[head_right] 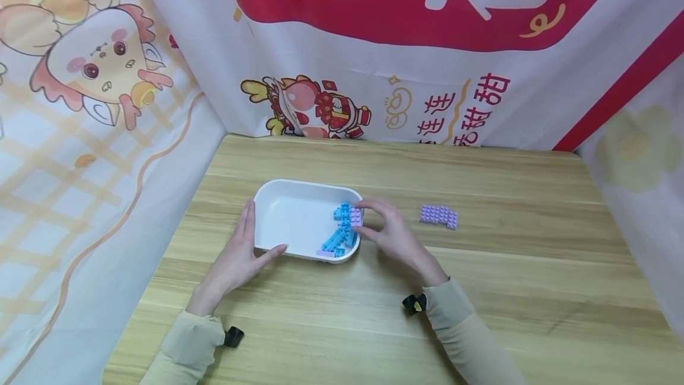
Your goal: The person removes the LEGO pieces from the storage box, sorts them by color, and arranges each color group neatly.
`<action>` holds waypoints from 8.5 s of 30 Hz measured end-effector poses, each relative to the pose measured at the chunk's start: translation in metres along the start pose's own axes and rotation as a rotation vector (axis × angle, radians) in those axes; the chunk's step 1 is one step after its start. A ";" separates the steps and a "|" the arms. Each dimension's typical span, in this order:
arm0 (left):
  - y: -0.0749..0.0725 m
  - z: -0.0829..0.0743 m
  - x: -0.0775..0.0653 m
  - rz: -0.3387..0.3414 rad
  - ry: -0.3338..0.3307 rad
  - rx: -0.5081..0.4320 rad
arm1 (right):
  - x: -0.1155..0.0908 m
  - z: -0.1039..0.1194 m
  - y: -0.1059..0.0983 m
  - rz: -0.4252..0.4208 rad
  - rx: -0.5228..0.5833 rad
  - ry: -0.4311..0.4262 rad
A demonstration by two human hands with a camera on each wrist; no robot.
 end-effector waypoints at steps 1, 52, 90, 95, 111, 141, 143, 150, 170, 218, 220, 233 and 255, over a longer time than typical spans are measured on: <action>0.000 0.000 0.000 0.000 0.001 0.002 | -0.001 -0.002 -0.003 -0.009 -0.007 0.007; -0.013 -0.006 0.004 0.051 -0.012 0.053 | -0.087 -0.154 -0.141 -0.208 -0.182 0.183; -0.006 -0.004 0.004 0.056 -0.015 0.046 | 0.026 0.030 0.008 0.165 -0.016 -0.117; -0.005 -0.005 0.004 0.053 -0.015 0.050 | 0.031 0.036 0.031 0.285 0.003 -0.098; -0.008 -0.005 0.005 0.054 -0.012 0.061 | 0.036 0.046 0.070 0.676 -0.111 -0.230; -0.007 -0.004 0.006 0.057 -0.015 0.064 | 0.057 0.037 0.107 0.542 -0.311 -0.157; -0.006 -0.004 0.007 0.060 -0.013 0.065 | 0.057 0.037 0.106 0.543 -0.313 -0.161; -0.007 -0.005 0.007 0.063 -0.015 0.061 | 0.048 0.046 0.097 0.652 -0.353 -0.196; -0.010 -0.004 0.005 0.057 -0.018 0.037 | 0.049 0.047 0.088 0.457 -0.316 -0.217; -0.008 -0.004 0.008 0.078 -0.019 0.025 | -0.004 -0.031 -0.040 -0.019 0.198 0.079; -0.008 -0.004 0.008 0.080 -0.020 0.026 | -0.011 -0.041 -0.049 -0.040 0.186 0.118; -0.007 -0.002 0.009 0.082 -0.014 0.009 | -0.045 -0.079 -0.096 -0.124 0.354 0.118; -0.005 -0.001 0.009 0.091 -0.016 0.015 | -0.096 -0.136 -0.148 -0.181 0.265 0.234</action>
Point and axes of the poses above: each hand's wrist, its own x-axis towards the middle knuckle, its own y-axis out of the palm, z = x × y, the point moved 6 cm from there along x, towards the middle knuckle, and after that the axes turned 3 degrees about y, right-handed, at the moved point
